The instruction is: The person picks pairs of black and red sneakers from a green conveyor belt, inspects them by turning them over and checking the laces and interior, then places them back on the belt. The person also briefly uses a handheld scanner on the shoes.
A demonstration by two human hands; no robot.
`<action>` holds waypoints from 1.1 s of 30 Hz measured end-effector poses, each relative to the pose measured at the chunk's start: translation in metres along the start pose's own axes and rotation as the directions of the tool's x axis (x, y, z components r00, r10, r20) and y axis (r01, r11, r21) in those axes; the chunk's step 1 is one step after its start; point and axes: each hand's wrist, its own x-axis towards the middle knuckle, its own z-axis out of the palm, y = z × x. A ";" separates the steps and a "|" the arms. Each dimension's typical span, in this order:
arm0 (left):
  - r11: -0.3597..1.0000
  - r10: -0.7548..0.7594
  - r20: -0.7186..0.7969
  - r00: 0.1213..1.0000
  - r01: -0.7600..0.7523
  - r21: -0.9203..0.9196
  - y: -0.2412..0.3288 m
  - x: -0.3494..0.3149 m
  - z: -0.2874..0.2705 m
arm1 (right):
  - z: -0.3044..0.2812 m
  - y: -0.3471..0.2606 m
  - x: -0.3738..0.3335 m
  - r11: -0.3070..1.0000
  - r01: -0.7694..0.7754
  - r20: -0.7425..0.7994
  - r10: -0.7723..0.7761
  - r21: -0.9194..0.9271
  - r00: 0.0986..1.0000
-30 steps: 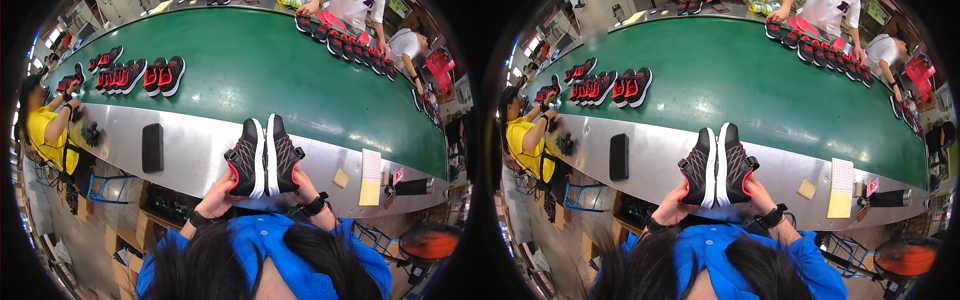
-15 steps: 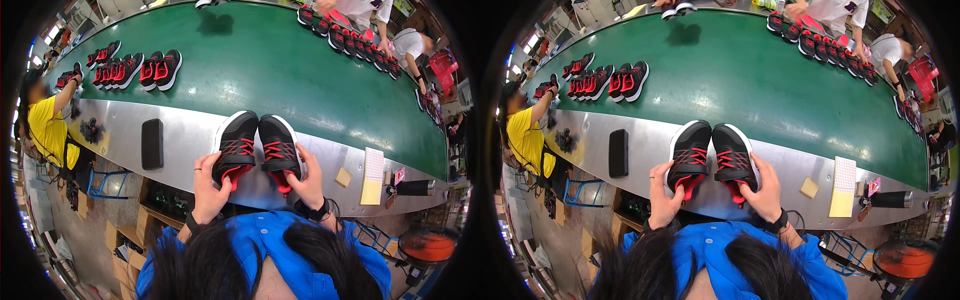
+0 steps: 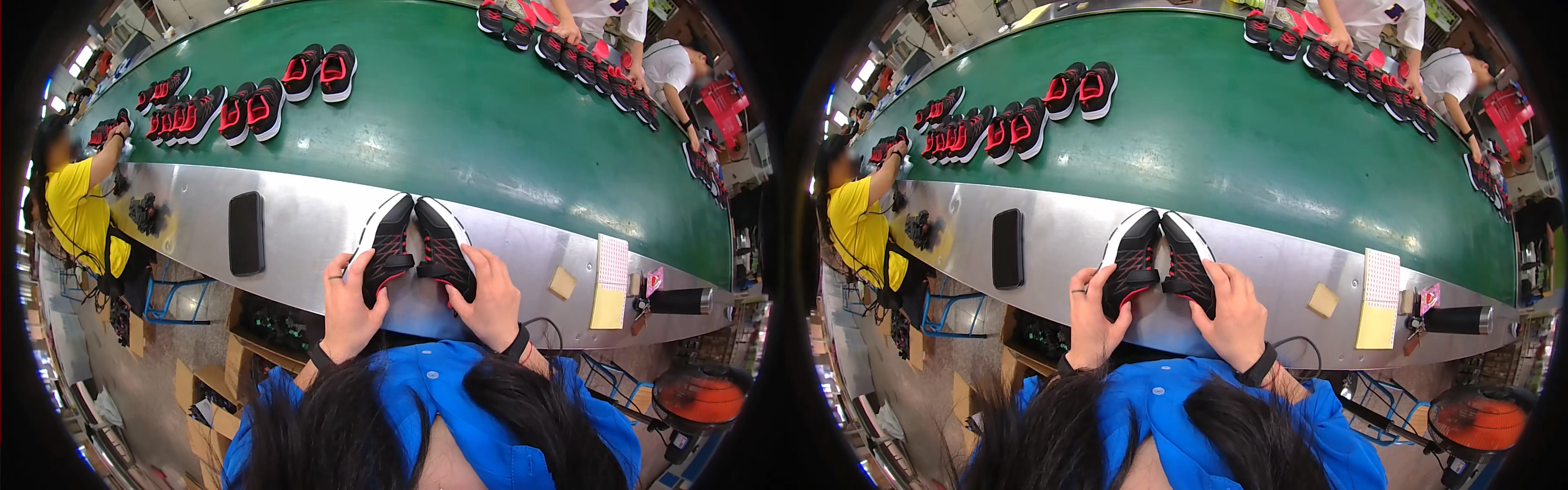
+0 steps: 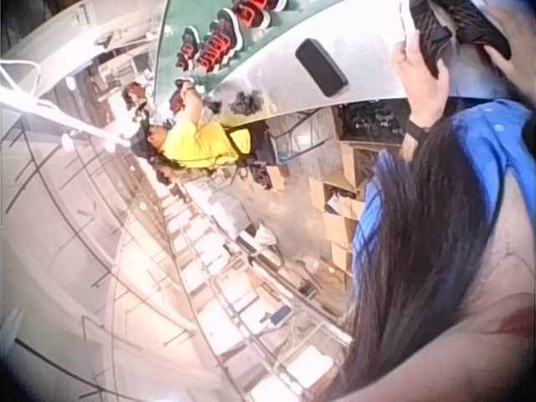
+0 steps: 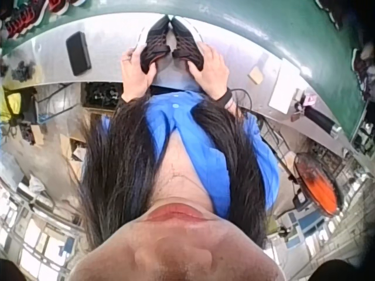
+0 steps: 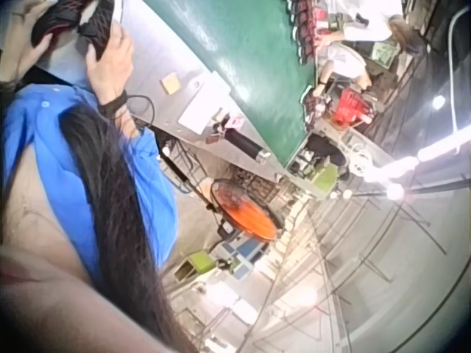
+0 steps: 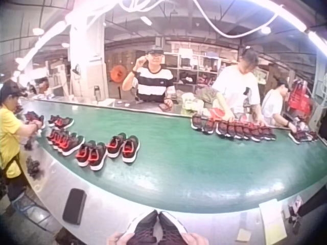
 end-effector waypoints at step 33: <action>0.801 0.103 0.496 0.862 -0.367 0.472 0.061 0.018 0.023 | -0.007 0.039 -0.057 0.730 -0.257 0.269 0.105 0.633 0.958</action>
